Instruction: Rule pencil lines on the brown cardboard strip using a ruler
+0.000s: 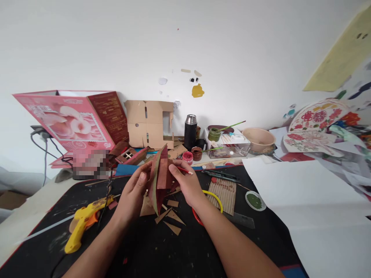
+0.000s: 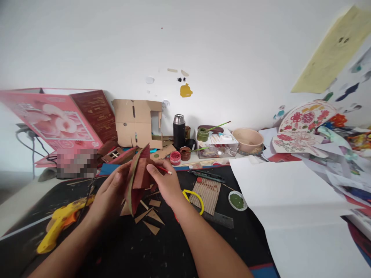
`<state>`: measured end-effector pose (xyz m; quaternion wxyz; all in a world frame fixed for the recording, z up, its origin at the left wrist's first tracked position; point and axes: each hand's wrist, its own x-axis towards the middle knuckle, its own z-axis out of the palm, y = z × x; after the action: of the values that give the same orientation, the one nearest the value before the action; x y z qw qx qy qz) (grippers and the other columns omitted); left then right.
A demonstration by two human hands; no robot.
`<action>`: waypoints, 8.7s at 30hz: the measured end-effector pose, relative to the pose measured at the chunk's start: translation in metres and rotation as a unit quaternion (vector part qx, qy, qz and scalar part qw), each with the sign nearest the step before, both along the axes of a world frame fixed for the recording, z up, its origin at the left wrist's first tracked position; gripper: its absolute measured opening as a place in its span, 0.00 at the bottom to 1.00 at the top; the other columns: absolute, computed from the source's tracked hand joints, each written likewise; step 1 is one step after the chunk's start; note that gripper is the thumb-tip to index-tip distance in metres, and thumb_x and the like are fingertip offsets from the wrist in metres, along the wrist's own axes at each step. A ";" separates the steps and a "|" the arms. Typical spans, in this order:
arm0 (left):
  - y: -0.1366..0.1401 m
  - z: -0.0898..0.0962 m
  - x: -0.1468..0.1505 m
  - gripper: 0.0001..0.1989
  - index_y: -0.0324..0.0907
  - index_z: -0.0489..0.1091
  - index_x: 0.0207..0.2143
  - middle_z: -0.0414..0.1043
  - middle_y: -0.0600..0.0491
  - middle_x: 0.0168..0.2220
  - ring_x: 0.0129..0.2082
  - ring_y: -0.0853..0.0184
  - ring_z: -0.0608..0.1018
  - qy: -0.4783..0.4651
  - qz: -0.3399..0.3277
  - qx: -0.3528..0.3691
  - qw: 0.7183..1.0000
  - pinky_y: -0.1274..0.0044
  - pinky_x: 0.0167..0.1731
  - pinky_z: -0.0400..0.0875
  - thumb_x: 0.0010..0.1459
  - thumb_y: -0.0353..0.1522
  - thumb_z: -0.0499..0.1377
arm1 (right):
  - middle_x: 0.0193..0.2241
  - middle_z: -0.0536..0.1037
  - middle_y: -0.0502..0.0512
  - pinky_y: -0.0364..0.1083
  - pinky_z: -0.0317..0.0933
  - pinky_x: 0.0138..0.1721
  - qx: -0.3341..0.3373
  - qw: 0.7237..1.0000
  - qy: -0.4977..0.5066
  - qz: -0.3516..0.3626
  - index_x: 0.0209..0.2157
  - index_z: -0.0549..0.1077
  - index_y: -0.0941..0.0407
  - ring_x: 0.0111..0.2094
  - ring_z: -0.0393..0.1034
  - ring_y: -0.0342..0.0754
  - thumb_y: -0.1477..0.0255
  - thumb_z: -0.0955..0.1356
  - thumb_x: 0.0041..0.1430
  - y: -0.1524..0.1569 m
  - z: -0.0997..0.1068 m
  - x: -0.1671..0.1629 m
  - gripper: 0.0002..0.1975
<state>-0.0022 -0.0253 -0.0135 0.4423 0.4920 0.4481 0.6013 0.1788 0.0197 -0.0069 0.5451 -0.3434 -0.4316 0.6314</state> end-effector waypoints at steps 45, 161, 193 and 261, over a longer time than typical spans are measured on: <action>0.021 0.010 -0.017 0.20 0.44 0.83 0.54 0.84 0.48 0.57 0.59 0.53 0.83 -0.264 0.058 -0.039 0.962 0.69 0.54 0.83 0.62 0.42 0.72 | 0.35 0.83 0.50 0.40 0.62 0.18 0.036 0.992 -0.072 0.093 0.42 0.77 0.51 0.22 0.78 0.44 0.45 0.79 0.59 -0.013 -0.010 -0.012 0.25; 0.020 0.006 0.003 0.15 0.44 0.78 0.40 0.85 0.49 0.51 0.55 0.56 0.84 -0.237 0.120 0.026 0.964 0.64 0.58 0.79 0.58 0.42 0.75 | 0.23 0.79 0.52 0.41 0.61 0.19 0.198 0.970 -0.133 -0.053 0.38 0.84 0.53 0.18 0.73 0.43 0.41 0.64 0.75 -0.021 0.005 0.000 0.31; 0.020 -0.003 0.004 0.17 0.44 0.78 0.42 0.85 0.48 0.48 0.53 0.54 0.84 -0.180 0.094 0.008 0.979 0.61 0.56 0.79 0.60 0.45 0.74 | 0.26 0.81 0.52 0.40 0.63 0.22 0.275 0.949 -0.151 -0.022 0.40 0.83 0.54 0.21 0.75 0.42 0.50 0.64 0.80 -0.022 -0.003 0.000 0.26; 0.015 0.015 0.001 0.19 0.49 0.81 0.50 0.85 0.49 0.53 0.51 0.57 0.85 -0.280 0.017 -0.029 0.960 0.62 0.56 0.83 0.63 0.48 0.69 | 0.38 0.84 0.54 0.43 0.66 0.18 0.008 0.998 0.013 -0.059 0.41 0.78 0.52 0.25 0.80 0.49 0.37 0.77 0.55 0.008 -0.002 0.005 0.32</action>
<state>-0.0016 -0.0100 0.0013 0.5538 0.2838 0.3316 0.7091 0.1842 0.0275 -0.0093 0.5899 -0.3558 -0.4085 0.5988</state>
